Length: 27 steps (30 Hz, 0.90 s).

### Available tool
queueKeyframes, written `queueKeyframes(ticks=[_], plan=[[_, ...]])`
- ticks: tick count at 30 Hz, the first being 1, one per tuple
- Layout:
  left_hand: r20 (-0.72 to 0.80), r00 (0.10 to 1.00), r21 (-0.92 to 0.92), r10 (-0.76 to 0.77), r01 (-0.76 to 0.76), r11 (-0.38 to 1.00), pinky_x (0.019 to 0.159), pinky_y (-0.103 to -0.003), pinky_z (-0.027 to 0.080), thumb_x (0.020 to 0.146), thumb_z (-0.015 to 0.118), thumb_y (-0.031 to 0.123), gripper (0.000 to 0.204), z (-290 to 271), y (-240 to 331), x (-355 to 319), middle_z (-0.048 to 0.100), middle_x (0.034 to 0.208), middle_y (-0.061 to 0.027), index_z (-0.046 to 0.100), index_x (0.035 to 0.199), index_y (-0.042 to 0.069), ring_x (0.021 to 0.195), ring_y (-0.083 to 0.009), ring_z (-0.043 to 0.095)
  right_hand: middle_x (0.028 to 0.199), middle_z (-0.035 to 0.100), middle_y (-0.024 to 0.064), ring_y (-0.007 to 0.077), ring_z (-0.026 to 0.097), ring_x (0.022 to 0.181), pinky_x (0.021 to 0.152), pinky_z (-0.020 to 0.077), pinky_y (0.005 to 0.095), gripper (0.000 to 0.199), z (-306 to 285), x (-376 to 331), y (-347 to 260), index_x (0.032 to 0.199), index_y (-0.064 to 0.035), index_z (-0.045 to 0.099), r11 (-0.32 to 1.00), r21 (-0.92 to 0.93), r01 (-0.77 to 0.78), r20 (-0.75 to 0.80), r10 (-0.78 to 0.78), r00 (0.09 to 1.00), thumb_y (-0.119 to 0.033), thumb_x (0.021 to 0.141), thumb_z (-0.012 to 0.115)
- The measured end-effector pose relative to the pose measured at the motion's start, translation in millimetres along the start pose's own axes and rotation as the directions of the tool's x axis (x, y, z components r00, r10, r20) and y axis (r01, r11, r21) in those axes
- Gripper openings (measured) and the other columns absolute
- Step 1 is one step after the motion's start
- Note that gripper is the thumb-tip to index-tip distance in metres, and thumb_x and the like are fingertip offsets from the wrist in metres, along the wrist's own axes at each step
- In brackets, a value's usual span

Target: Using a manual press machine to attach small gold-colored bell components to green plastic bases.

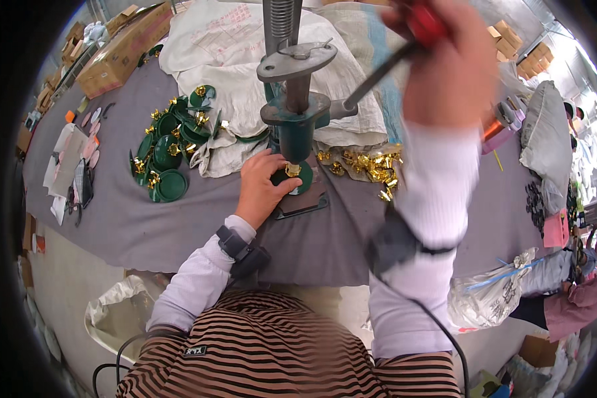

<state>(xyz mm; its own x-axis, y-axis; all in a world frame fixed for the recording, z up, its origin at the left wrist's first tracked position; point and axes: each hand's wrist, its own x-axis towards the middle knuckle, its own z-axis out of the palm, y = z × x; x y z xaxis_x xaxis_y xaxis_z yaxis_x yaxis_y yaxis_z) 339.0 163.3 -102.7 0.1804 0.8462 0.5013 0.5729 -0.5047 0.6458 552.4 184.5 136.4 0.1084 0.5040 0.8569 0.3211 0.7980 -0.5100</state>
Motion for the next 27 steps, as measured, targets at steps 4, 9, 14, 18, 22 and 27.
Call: queueKeyframes(ticks=[4,9,14,18,22,27], plan=[[0.003,0.999,-0.050,-0.044,0.044,0.998,0.103,-0.042,0.032,0.068,0.083,0.028,0.041,3,7,3,0.064,0.113,-0.0071,0.067,0.099,0.006,0.121,-0.0317,0.049,0.067,0.047,0.0046,0.0198,0.052,0.066,0.104,0.0352,0.0580,0.020,-37,-115,-45,0.086,-0.0080,0.061,0.922,0.384,-0.041,-0.074,0.075,0.994,-0.023,0.092,0.049],[-0.032,0.999,-0.081,0.036,-0.038,0.996,0.103,-0.044,0.034,0.066,0.083,0.027,0.041,6,1,7,0.064,0.113,-0.0079,0.067,0.098,0.006,0.122,-0.0329,0.049,0.069,0.055,0.0080,0.0242,0.057,0.077,0.111,0.0259,0.0577,0.010,-39,-218,-30,0.077,-0.0082,0.060,0.959,0.237,-0.155,-0.123,0.188,0.974,-0.017,0.083,0.062],[0.004,0.999,-0.106,0.049,-0.048,0.993,0.102,-0.044,0.035,0.069,0.080,0.026,0.036,12,-11,2,0.065,0.114,-0.0064,0.068,0.096,0.006,0.123,-0.0329,0.049,0.064,0.049,0.0058,0.0244,0.052,0.072,0.099,0.0387,0.0551,0.021,-47,-122,-44,0.089,-0.0035,0.059,0.973,0.230,-0.030,0.094,0.009,0.996,-0.023,0.092,0.052],[-0.023,1.000,-0.121,-0.006,0.003,0.993,0.104,-0.043,0.034,0.073,0.077,0.027,0.032,7,-20,-7,0.066,0.115,-0.0049,0.069,0.096,0.006,0.125,-0.0309,0.049,0.062,0.045,0.0033,0.0132,0.043,0.060,0.056,0.0380,0.0263,0.035,21,8,-22,0.122,0.0012,0.055,0.811,0.482,-0.333,0.016,0.371,0.928,-0.023,0.098,0.046],[0.038,0.998,-0.272,-0.047,0.056,0.961,0.105,-0.042,0.033,0.075,0.076,0.027,0.031,-17,-7,-19,0.066,0.116,-0.0044,0.069,0.098,0.007,0.125,-0.0290,0.050,0.070,0.055,0.0019,0.0059,0.042,0.055,0.048,0.0308,0.0187,0.035,30,76,46,0.124,0.0024,0.055,0.764,0.449,-0.464,0.082,0.482,0.872,-0.018,0.097,0.048],[0.186,0.982,0.133,-0.044,0.019,0.991,0.104,-0.043,0.034,0.072,0.078,0.027,0.036,-109,-53,-77,0.063,0.121,-0.0062,0.068,0.102,0.009,0.127,-0.0294,0.047,0.079,0.062,-0.0009,0.0035,0.050,0.060,0.050,0.0344,0.0150,0.032,46,74,58,0.118,0.0025,0.062,0.788,0.418,-0.452,0.169,0.421,0.891,-0.017,0.097,0.049]])
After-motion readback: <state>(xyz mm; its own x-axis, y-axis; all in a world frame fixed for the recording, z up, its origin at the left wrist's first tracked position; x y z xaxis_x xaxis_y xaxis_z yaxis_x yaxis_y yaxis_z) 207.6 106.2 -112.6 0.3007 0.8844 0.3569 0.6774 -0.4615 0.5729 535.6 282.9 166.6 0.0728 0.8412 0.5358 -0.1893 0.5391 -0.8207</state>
